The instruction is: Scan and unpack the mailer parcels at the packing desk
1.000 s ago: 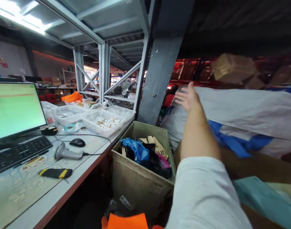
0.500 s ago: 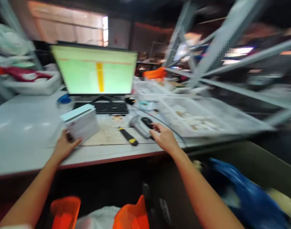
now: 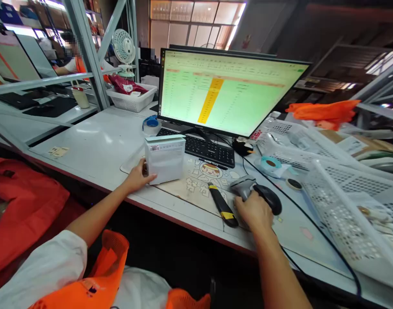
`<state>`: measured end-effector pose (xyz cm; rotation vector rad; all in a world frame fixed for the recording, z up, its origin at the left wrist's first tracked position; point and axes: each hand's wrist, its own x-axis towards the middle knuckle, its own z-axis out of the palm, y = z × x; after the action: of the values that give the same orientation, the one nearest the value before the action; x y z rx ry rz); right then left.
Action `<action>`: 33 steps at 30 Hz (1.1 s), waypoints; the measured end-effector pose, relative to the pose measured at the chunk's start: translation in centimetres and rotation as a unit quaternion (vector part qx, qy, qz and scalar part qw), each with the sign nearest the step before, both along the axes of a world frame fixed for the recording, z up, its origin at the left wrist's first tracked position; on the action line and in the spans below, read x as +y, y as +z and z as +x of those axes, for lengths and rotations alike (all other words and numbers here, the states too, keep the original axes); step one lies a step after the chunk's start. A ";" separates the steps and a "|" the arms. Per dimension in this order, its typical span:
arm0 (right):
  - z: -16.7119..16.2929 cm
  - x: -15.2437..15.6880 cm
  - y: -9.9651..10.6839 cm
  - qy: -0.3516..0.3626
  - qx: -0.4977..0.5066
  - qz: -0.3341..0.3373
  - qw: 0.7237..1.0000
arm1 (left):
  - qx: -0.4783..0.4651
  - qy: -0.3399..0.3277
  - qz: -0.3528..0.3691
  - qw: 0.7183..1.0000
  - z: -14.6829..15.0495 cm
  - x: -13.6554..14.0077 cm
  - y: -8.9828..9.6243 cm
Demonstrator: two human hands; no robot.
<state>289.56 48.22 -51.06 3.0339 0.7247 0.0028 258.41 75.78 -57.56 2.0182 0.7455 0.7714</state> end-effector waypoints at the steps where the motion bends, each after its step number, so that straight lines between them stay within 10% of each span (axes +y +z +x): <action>1: -0.4 -0.3 0.9 0.023 0.004 0.009 1.000 | 0.012 0.004 0.022 1.000 0.0 -0.2 0.0; 4: -3.5 -1.6 4.3 0.208 0.039 0.116 0.971 | 0.037 0.000 0.079 0.996 0.1 -0.7 0.2; 10: -11.9 -2.2 9.6 0.506 0.105 0.260 0.815 | 0.051 -0.012 0.101 0.994 0.3 -1.1 0.4; 22: -2.7 -1.0 4.1 0.238 0.003 0.261 0.936 | -0.175 0.095 0.066 0.978 -1.9 -0.1 1.0; 33: -10.1 -4.2 9.2 0.463 0.056 0.256 0.847 | -0.114 0.079 0.240 0.961 -0.1 -2.1 4.1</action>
<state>279.48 44.06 -41.89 2.7146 2.4427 0.0424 258.29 73.69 -53.49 2.2543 0.6302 1.3593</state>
